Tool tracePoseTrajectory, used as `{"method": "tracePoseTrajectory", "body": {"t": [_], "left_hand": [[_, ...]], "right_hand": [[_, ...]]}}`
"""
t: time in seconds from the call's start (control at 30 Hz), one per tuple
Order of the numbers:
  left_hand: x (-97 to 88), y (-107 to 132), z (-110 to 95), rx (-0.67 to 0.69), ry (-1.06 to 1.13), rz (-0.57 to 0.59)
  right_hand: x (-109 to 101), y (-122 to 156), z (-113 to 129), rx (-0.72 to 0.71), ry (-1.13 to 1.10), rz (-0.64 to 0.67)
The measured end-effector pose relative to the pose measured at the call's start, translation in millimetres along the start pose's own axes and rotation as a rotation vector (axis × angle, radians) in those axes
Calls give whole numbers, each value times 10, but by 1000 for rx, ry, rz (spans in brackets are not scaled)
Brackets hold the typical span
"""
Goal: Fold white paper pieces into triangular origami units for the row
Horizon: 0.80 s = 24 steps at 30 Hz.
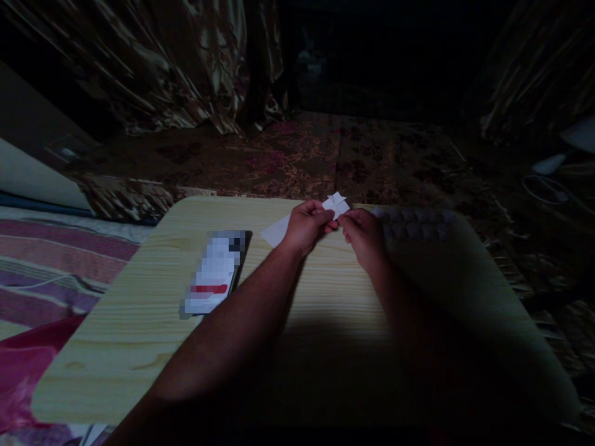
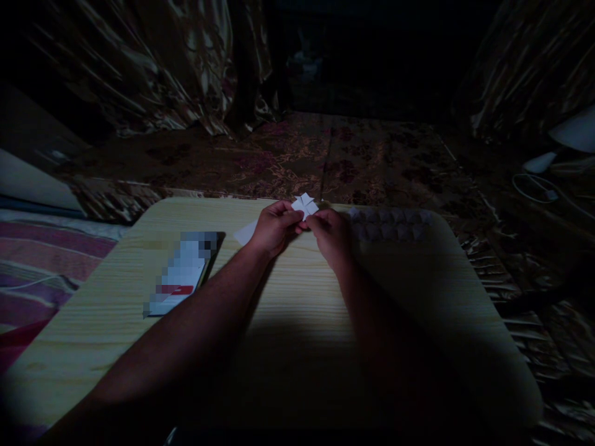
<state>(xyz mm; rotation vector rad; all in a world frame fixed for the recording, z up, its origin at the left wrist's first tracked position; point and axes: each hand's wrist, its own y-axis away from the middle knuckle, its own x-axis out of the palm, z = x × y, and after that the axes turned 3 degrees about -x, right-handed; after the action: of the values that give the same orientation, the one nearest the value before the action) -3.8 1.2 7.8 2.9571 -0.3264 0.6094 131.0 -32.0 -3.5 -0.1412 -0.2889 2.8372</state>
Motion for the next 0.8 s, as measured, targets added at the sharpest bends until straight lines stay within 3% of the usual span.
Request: {"method": "tracePoseTrajectory", "body": {"t": [0.3,0.47,0.6,0.8], "left_hand": [[9,8,8,-22,-145,80],[-17,-15,30,-3,-128,51],[0,-32,22,1,-55,-20],[41,-29,0,-34,0,-41]], "right_hand": [[-42,-1,-5,-47,169,24],[-15,13,-23,-24,103,15],[36,39,-17,-110,-7,-18],[70,77,14,-209,92,1]]}}
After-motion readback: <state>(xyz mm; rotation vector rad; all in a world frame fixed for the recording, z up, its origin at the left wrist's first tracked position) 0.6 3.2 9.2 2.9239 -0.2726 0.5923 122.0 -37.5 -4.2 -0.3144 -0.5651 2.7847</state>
